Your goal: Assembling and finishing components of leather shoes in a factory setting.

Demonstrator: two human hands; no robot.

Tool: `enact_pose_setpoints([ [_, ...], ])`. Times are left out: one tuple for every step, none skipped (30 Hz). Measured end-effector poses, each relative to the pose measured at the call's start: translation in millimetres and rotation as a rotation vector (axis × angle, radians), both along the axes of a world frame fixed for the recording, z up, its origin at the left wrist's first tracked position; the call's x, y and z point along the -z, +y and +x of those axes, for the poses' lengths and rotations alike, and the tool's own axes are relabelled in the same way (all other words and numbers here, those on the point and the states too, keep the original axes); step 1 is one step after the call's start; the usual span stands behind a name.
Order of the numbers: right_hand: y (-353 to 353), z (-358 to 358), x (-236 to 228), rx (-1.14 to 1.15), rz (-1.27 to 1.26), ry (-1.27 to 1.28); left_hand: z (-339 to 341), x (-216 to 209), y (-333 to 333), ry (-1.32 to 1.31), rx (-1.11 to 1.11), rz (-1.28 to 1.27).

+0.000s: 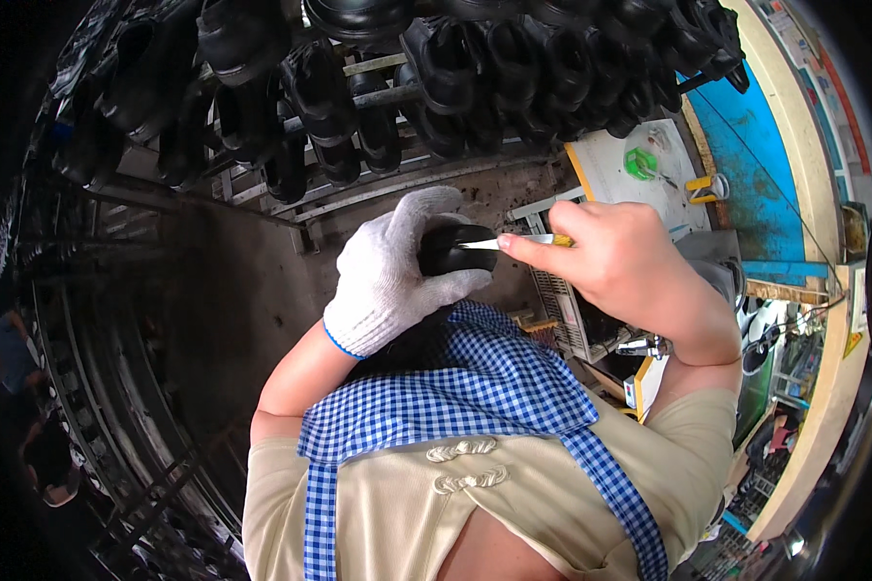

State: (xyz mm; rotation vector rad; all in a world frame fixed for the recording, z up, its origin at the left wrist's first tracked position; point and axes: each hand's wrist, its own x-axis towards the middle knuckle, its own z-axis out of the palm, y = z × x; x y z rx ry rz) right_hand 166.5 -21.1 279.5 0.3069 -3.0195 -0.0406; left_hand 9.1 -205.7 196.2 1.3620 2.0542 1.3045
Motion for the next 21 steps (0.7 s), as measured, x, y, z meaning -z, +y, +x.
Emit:
enact_pose_setpoints([
  [3, 1, -1, -0.009, -0.007, -0.022, 1, 0, -1, 0.005, -0.010, 0.000],
  [3, 1, -1, -0.010, -0.007, -0.023, 1, 0, 0, 0.005, -0.011, 0.000],
  [4, 0, -1, -0.002, -0.005, -0.017, 0, -1, 2, 0.021, -0.008, -0.001],
  [3, 1, 0, 0.008, -0.006, -0.012, 1, -1, 3, 0.037, -0.002, -0.003],
  [3, 0, 1, 0.009, -0.008, -0.014, 1, 0, 2, 0.035, -0.001, -0.006],
  [3, -3, 3, -0.005, -0.024, -0.008, 1, 1, 1, 0.035, -0.019, -0.031],
  [4, -5, 5, -0.014, -0.038, -0.001, 1, 2, 0, 0.038, -0.034, -0.055],
  [8, -6, 6, -0.010, -0.039, 0.000, 1, 1, -1, 0.062, -0.044, -0.033],
  [13, -7, 6, -0.023, -0.063, -0.024, 0, 0, -2, 0.063, -0.040, -0.034],
  [16, -7, 7, -0.042, -0.085, -0.047, 0, -2, -1, 0.031, -0.032, -0.034],
  [17, -6, 8, -0.044, -0.083, -0.045, -1, -3, -1, -0.002, -0.024, -0.034],
  [17, -5, 11, -0.045, -0.105, -0.040, 0, -2, 0, 0.001, -0.026, -0.032],
  [16, -4, 13, -0.046, -0.128, -0.037, 2, 1, 1, -0.049, -0.008, -0.038],
  [14, -5, 13, -0.047, -0.128, -0.036, 3, 2, 2, -0.098, 0.010, -0.043],
  [12, -7, 12, -0.044, -0.111, -0.028, 3, 1, 4, -0.098, 0.010, -0.043],
  [9, -8, 11, -0.039, -0.095, -0.021, 3, 0, 5, -0.059, 0.005, -0.053],
  [9, -5, 8, -0.038, -0.096, -0.022, 3, -1, 5, -0.020, 0.001, -0.063],
  [9, -2, 5, -0.022, -0.079, -0.043, 3, -1, 5, -0.021, 0.002, -0.064],
  [9, 1, 4, -0.008, -0.061, -0.062, 4, 0, 4, 0.015, 0.007, -0.050],
  [7, -2, 6, -0.007, -0.062, -0.062, 5, 1, 4, 0.052, 0.011, -0.036],
  [3, -7, 10, -0.035, -0.089, -0.049, 6, 1, 6, 0.052, 0.011, -0.037],
])
